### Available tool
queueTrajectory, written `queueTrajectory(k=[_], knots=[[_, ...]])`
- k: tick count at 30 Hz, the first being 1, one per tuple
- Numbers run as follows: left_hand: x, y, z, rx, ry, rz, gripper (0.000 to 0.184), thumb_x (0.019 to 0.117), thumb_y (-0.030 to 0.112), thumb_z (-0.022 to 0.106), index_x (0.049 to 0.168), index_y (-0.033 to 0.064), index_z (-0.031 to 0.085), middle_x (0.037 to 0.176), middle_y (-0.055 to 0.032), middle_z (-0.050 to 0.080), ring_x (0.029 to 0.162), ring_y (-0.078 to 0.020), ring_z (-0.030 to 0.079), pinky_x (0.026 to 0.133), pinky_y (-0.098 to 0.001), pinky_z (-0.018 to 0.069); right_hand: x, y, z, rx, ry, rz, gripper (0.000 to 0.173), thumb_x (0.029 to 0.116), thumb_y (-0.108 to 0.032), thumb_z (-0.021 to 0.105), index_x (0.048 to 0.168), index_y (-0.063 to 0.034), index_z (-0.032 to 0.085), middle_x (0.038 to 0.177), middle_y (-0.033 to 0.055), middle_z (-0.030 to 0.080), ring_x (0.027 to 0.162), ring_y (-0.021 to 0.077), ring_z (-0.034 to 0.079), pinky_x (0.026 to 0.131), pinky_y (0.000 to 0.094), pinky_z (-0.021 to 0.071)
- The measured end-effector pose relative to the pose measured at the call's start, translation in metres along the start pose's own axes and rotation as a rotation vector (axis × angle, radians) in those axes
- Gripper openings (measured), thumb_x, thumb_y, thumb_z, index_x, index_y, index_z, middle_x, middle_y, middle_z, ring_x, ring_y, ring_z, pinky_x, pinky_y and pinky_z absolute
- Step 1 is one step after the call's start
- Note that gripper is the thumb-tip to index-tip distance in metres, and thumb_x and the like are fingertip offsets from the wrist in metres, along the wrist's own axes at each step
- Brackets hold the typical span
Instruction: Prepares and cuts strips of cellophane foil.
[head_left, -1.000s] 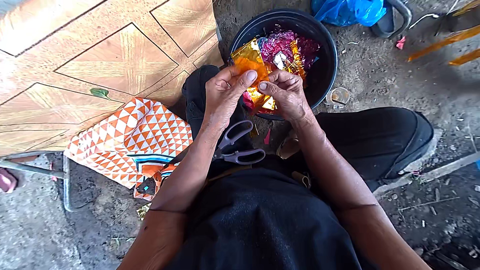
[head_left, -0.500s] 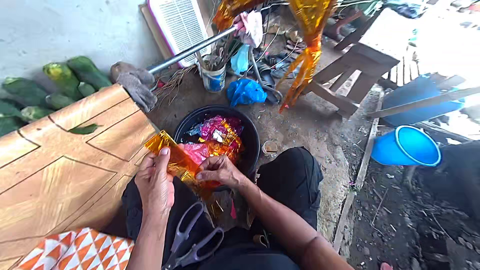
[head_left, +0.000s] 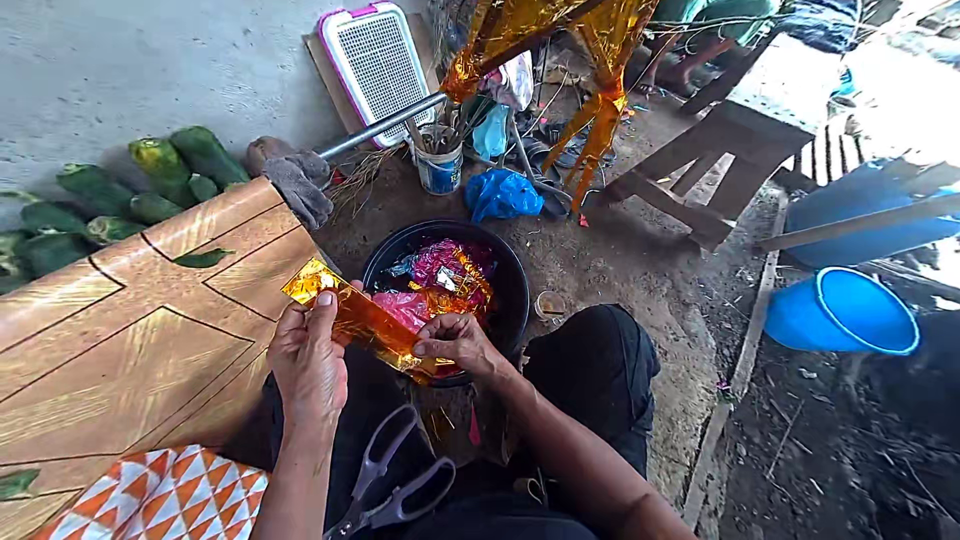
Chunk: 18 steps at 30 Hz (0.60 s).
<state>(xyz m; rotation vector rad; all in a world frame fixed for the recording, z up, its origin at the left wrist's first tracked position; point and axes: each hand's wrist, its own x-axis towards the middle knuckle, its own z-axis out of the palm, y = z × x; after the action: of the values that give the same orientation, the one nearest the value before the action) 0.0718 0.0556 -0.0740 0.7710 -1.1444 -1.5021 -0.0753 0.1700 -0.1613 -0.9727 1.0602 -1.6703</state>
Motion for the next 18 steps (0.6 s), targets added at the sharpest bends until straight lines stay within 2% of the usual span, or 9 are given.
queueTrajectory(k=[11, 15, 18], knots=[[-0.0012, 0.0007, 0.0072, 0.014, 0.001, 0.003, 0.009, 0.106, 0.003, 0.048, 0.108, 0.0033, 0.057, 0.098, -0.0084, 0.076, 0.09, -0.0207, 0.077, 0.078, -0.0358, 0.0653, -0.003, -0.0004, -0.0042, 0.033, 0.027, -0.003, 0.005, 0.0874, 0.001, 0.073, 0.091, -0.0021, 0.071, 0.076, -0.0037, 0.071, 0.069, 0.0012, 0.064, 0.067, 0.0208, 0.0538], [-0.0022, 0.0006, 0.007, 0.028, -0.005, 0.01, 0.011, 0.1064, 0.005, 0.047, 0.107, 0.0072, 0.058, 0.099, -0.005, 0.076, 0.091, -0.0184, 0.076, 0.079, -0.0353, 0.0647, -0.0028, -0.0044, -0.0062, -0.004, 0.055, -0.033, 0.004, 0.0875, 0.001, 0.072, 0.091, -0.0008, 0.071, 0.078, -0.0027, 0.072, 0.071, 0.0026, 0.066, 0.069, 0.0225, 0.0559], [-0.0071, 0.0019, 0.0027, 0.012, -0.008, 0.006, 0.012, 0.107, 0.01, 0.05, 0.107, 0.0101, 0.062, 0.103, -0.0046, 0.076, 0.093, -0.0183, 0.075, 0.081, -0.0359, 0.0636, -0.0066, -0.0075, -0.007, -0.051, 0.088, 0.038, 0.005, 0.0881, 0.0, 0.071, 0.093, -0.0008, 0.073, 0.08, -0.001, 0.073, 0.074, 0.0043, 0.067, 0.073, 0.0249, 0.0578]])
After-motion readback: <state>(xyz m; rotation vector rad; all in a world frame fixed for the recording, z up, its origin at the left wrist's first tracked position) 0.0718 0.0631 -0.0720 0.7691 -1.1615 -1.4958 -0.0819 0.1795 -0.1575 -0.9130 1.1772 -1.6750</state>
